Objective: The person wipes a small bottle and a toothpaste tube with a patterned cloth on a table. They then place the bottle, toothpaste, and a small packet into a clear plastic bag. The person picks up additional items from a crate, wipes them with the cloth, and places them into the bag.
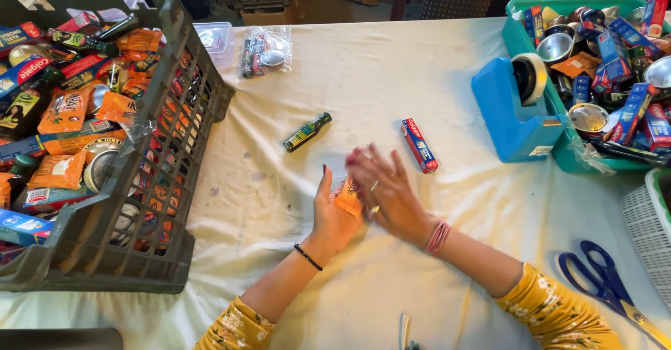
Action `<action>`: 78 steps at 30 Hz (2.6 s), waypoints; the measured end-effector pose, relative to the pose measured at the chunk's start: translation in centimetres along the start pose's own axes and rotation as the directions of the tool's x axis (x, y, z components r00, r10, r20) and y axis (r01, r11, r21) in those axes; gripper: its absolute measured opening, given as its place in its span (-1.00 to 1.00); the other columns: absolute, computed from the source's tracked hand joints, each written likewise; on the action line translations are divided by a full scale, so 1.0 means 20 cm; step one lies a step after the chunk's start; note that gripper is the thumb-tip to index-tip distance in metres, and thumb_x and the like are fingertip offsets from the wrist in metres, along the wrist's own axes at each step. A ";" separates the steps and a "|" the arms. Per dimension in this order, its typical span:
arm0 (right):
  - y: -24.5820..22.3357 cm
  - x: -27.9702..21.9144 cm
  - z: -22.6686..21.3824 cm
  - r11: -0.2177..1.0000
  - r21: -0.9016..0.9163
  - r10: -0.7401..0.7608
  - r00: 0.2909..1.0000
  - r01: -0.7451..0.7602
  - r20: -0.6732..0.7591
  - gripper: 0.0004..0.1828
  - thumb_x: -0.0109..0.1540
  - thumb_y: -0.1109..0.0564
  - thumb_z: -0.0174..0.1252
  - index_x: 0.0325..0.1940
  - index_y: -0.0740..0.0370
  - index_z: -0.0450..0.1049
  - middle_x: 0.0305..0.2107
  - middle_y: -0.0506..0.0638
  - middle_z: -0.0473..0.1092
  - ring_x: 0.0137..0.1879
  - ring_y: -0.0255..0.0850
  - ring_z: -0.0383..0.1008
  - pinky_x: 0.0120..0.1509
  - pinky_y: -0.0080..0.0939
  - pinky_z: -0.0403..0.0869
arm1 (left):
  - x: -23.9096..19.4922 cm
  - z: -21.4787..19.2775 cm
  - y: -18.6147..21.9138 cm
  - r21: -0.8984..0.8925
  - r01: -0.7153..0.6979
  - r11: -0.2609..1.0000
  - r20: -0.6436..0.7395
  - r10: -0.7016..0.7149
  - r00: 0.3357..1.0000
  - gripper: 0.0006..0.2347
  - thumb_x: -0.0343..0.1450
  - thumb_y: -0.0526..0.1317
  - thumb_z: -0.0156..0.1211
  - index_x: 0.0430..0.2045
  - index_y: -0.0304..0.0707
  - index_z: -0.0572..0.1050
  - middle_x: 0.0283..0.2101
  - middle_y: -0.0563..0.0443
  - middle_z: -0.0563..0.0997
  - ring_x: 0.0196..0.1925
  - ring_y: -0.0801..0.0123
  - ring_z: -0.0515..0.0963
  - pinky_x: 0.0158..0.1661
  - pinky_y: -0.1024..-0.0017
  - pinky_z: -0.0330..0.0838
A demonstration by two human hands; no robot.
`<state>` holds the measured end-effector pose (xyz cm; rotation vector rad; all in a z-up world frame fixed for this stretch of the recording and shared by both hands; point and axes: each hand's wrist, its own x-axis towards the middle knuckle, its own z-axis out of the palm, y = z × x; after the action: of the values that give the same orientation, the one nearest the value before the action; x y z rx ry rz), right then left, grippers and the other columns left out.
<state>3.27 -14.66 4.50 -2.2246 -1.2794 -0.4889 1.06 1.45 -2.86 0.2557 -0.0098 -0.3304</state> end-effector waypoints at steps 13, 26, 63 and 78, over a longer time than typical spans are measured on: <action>0.08 -0.03 0.07 0.974 -0.224 -0.010 0.985 -0.030 -0.172 -0.33 0.04 0.20 0.23 0.28 0.15 0.38 0.25 0.24 0.27 0.43 0.21 0.21 0.52 0.16 0.11 | 0.02 0.10 0.01 -0.057 -0.049 0.997 -0.149 0.040 0.988 -0.26 0.40 0.38 -0.04 0.21 -0.33 0.39 0.12 -0.03 0.56 0.11 0.24 0.56 0.12 0.31 0.42; 0.03 -0.04 0.03 0.975 0.042 -0.221 0.973 0.218 0.061 -0.51 0.30 -0.01 0.16 0.27 0.26 0.44 0.23 0.18 0.37 0.41 0.12 0.31 0.49 0.11 0.31 | -0.04 0.14 0.04 0.127 -0.093 0.987 -0.151 0.112 0.982 -0.29 0.35 0.41 -0.08 0.03 -0.30 0.51 -0.01 -0.06 0.64 0.05 0.24 0.60 0.04 0.31 0.47; 0.10 -0.03 -0.04 0.986 0.161 0.051 0.998 -0.044 -0.035 -0.53 0.09 0.24 0.23 0.09 0.33 0.49 0.09 0.14 0.47 0.26 0.08 0.45 0.33 0.00 0.45 | -0.01 0.19 0.02 -0.016 -0.084 0.996 -0.144 0.081 0.986 -0.29 0.44 0.34 -0.09 0.20 -0.37 0.39 0.12 -0.03 0.59 0.14 0.35 0.57 0.10 0.42 0.45; 0.04 0.02 -0.05 0.964 0.197 -0.179 0.984 0.180 -0.021 -0.59 0.12 0.26 0.19 0.07 0.30 0.49 0.09 0.16 0.45 0.31 0.11 0.41 0.42 0.08 0.35 | -0.01 0.38 0.06 0.095 0.027 0.995 -0.367 0.010 0.930 -0.44 0.38 0.27 -0.18 -0.13 -0.24 0.51 -0.25 0.07 0.62 -0.23 0.49 0.60 -0.16 0.54 0.46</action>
<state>4.13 -15.24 5.36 -1.9539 -1.4694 -0.4117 0.81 0.80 4.72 0.4130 0.3464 -0.2866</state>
